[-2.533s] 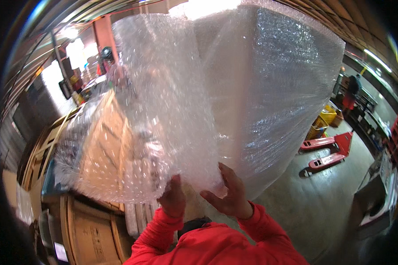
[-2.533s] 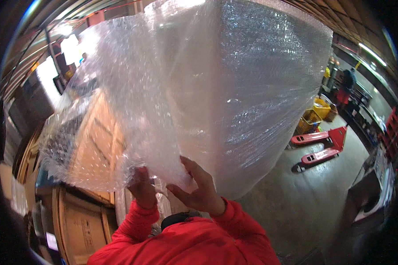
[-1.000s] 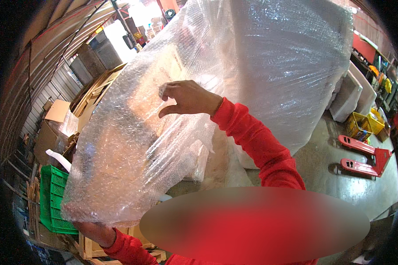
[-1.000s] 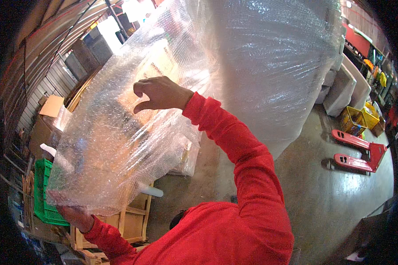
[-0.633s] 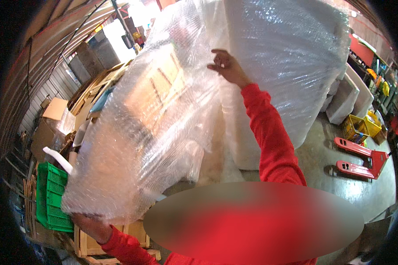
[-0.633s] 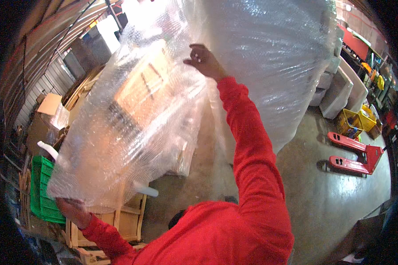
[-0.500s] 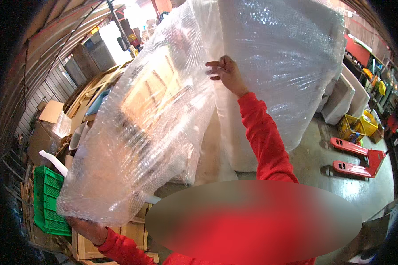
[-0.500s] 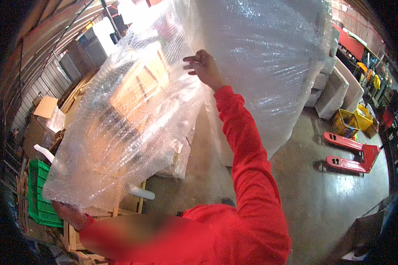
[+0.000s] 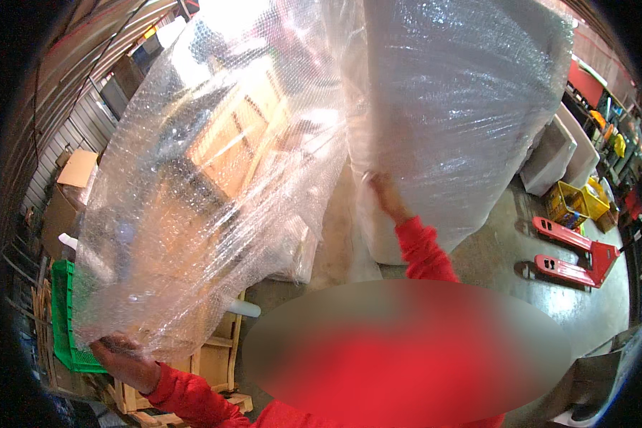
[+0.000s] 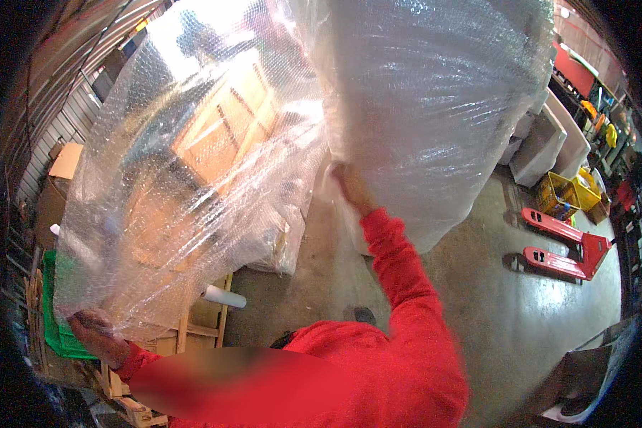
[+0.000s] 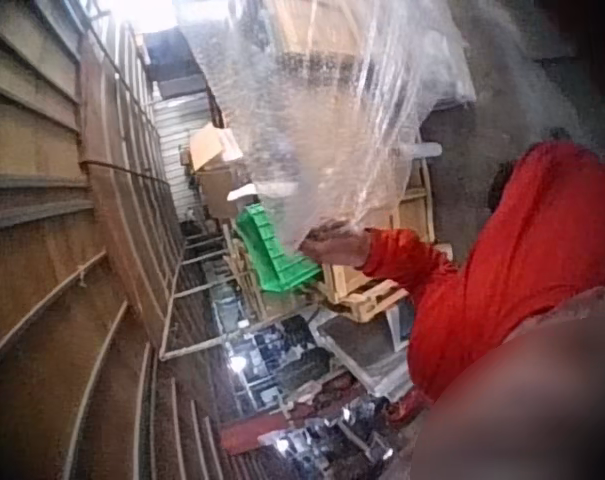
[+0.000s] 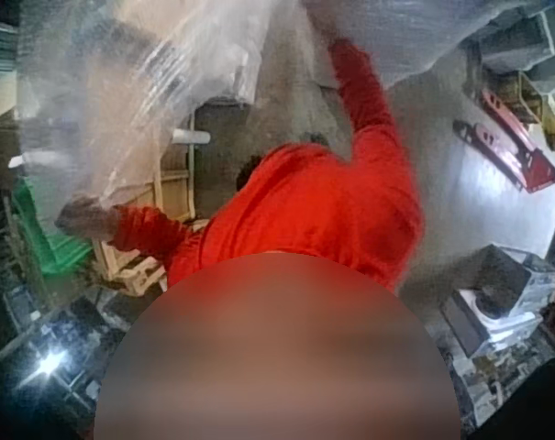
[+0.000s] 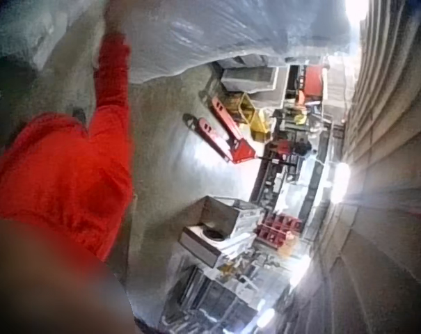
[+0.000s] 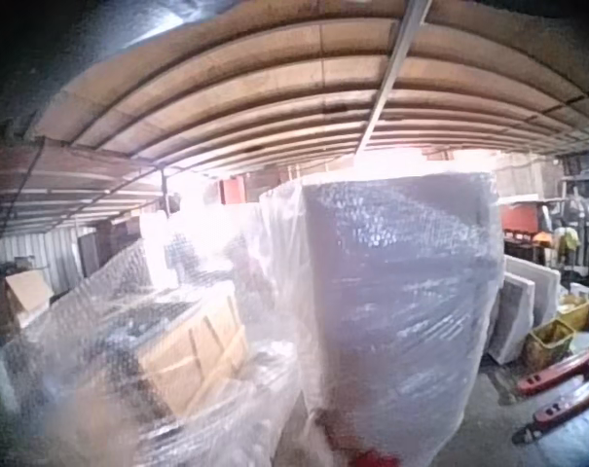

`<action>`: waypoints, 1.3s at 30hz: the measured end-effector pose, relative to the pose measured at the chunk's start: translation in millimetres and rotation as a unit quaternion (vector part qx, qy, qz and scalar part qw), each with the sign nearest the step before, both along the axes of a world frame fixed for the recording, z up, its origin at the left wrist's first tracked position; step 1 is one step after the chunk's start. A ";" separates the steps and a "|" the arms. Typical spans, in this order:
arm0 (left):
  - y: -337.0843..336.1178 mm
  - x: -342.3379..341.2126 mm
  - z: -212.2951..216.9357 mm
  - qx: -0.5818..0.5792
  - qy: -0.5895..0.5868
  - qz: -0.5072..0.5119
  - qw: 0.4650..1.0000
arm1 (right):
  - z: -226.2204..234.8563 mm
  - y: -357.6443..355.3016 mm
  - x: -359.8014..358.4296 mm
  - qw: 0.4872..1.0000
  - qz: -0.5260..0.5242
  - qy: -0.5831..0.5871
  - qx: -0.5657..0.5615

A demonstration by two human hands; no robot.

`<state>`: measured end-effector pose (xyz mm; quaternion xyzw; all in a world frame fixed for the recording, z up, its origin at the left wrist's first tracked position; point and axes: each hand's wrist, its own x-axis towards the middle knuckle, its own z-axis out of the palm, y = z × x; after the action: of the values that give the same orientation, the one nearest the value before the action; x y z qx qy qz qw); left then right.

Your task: The person wraps a large furniture item with bubble wrap in a warehouse. They pull and smooth the wrap around the item, then use a tape gun to secure the wrap in place.

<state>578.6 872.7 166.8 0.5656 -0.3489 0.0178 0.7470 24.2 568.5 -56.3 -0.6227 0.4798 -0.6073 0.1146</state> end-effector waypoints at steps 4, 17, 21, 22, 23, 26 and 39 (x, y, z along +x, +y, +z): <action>0.4 -21.3 21.7 0.025 -0.125 0.124 0.984 | -88.1 47.4 97.2 0.989 0.087 -0.108 0.052; 17.2 -72.9 81.1 -0.053 0.111 -0.430 0.895 | -85.8 146.6 270.1 0.993 0.049 0.100 0.022; 9.1 -92.2 85.3 -0.111 0.085 0.010 0.990 | -59.4 88.4 302.4 0.968 0.042 0.165 0.186; 8.1 -95.6 86.4 -0.103 0.037 -0.015 0.994 | -57.5 83.9 305.9 0.947 0.065 0.199 0.242; 8.2 -97.3 88.6 -0.101 0.068 -0.005 0.993 | -58.8 86.9 306.8 0.957 0.082 0.181 0.209; 10.2 -96.5 92.2 -0.068 -0.030 -0.044 0.996 | -69.5 123.4 306.0 0.960 0.155 0.189 0.137; -0.1 -119.7 115.8 -0.083 -0.031 -0.033 0.996 | -53.8 132.6 299.6 0.984 -0.014 0.123 0.125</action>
<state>458.9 872.6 282.6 0.4889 -0.3878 0.0394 0.7804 323.8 701.1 -110.1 -0.6666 0.5712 -0.4628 0.1232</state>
